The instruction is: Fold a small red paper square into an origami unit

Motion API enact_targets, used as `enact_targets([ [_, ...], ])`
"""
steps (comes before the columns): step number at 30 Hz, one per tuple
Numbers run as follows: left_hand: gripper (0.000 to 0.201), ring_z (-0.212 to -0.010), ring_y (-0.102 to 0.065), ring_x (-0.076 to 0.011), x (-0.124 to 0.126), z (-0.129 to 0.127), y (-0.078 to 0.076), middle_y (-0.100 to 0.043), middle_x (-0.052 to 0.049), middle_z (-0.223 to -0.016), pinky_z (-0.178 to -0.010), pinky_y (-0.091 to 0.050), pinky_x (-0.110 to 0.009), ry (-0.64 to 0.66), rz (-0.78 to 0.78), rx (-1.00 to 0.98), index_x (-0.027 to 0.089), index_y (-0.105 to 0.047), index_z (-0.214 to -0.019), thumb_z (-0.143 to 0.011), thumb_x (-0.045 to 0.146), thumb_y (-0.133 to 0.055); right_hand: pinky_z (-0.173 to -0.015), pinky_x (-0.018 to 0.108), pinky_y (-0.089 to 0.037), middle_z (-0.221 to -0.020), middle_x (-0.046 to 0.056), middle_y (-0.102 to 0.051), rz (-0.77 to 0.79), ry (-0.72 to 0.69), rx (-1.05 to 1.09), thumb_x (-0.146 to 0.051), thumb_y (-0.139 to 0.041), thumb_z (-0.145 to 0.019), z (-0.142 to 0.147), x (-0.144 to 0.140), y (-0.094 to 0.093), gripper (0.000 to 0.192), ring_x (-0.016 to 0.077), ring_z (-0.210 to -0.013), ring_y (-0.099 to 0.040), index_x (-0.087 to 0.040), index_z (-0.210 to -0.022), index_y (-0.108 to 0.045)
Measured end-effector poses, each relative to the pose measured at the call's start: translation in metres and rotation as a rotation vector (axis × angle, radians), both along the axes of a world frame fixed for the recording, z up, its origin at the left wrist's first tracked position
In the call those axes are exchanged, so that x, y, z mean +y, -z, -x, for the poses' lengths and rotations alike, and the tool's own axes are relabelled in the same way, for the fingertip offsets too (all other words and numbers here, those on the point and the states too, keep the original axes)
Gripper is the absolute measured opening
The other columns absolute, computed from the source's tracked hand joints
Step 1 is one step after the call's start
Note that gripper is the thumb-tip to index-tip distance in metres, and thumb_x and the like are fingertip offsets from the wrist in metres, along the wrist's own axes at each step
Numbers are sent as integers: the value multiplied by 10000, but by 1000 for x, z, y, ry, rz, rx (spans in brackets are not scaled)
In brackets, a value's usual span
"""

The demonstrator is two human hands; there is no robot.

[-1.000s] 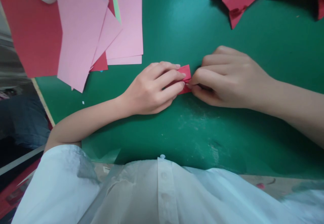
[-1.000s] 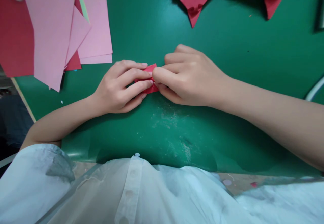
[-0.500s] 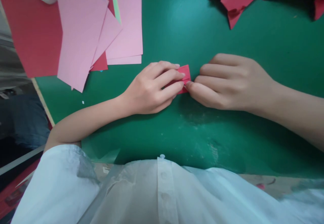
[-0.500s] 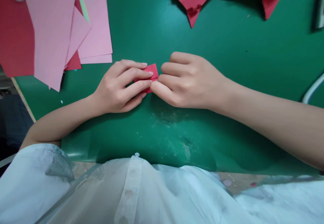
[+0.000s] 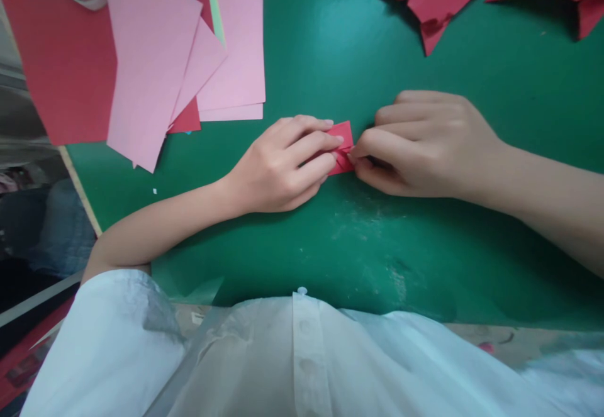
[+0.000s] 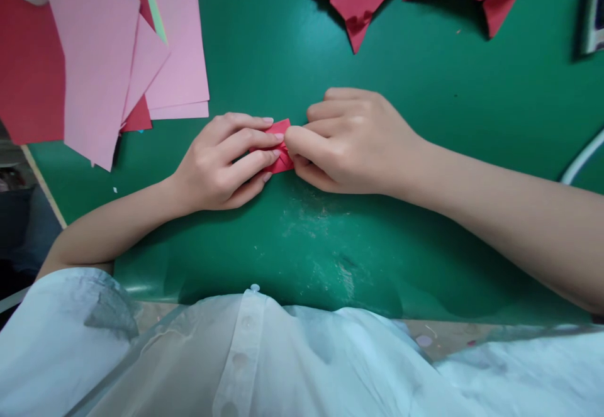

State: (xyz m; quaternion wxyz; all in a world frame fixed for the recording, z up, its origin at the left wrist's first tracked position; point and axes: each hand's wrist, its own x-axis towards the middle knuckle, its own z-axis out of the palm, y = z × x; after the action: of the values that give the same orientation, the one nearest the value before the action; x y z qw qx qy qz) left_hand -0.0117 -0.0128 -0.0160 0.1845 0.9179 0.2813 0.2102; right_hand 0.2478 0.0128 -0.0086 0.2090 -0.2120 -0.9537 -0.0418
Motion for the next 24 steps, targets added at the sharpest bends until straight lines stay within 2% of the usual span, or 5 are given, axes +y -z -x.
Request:
enact_targets([
  [6,243,-1360,-705,-299,1,-3,-4,-774,-59,-1299,-1097,-645,-596,-23,52,30,267,-692,-1147,-1097,339,-465,-614,315,-396,-640,-28,-514,43,19,9,-338,-353,-1138,-1,-1,2,412,101,-642,-482,-197,-800,-543],
  [10,245,-1356,-706,-291,2,-3,-6,-771,-54,-1300,-1101,-642,-576,-24,72,40,274,-702,-1135,-1092,339,-470,-627,317,-393,-630,-32,-489,76,49,-6,-317,-366,-1125,-2,-2,4,380,112,-642,-463,-207,-798,-527],
  [13,228,-1355,-705,-297,2,-3,-5,-762,-54,-1304,-1104,-631,-584,-24,82,20,274,-702,-1118,-1086,339,-486,-617,304,-408,-647,-29,-488,57,-3,29,-287,-413,-1115,-3,-1,4,361,105,-628,-428,-197,-801,-565],
  [18,245,-1304,-726,-306,3,-3,-6,-775,-59,-1234,-1053,-646,-610,-39,37,21,257,-702,-1075,-1088,364,-482,-611,283,-433,-643,-24,-436,-36,-99,52,-288,-405,-1128,-4,2,3,471,94,-620,-370,-185,-730,-635],
  [24,249,-1309,-721,-296,3,-3,-6,-774,-51,-1242,-1042,-652,-602,-23,7,41,270,-708,-1107,-1089,342,-470,-605,275,-441,-614,-26,-434,-102,-148,48,-270,-397,-1142,-4,7,-2,533,85,-618,-404,-180,-664,-616],
])
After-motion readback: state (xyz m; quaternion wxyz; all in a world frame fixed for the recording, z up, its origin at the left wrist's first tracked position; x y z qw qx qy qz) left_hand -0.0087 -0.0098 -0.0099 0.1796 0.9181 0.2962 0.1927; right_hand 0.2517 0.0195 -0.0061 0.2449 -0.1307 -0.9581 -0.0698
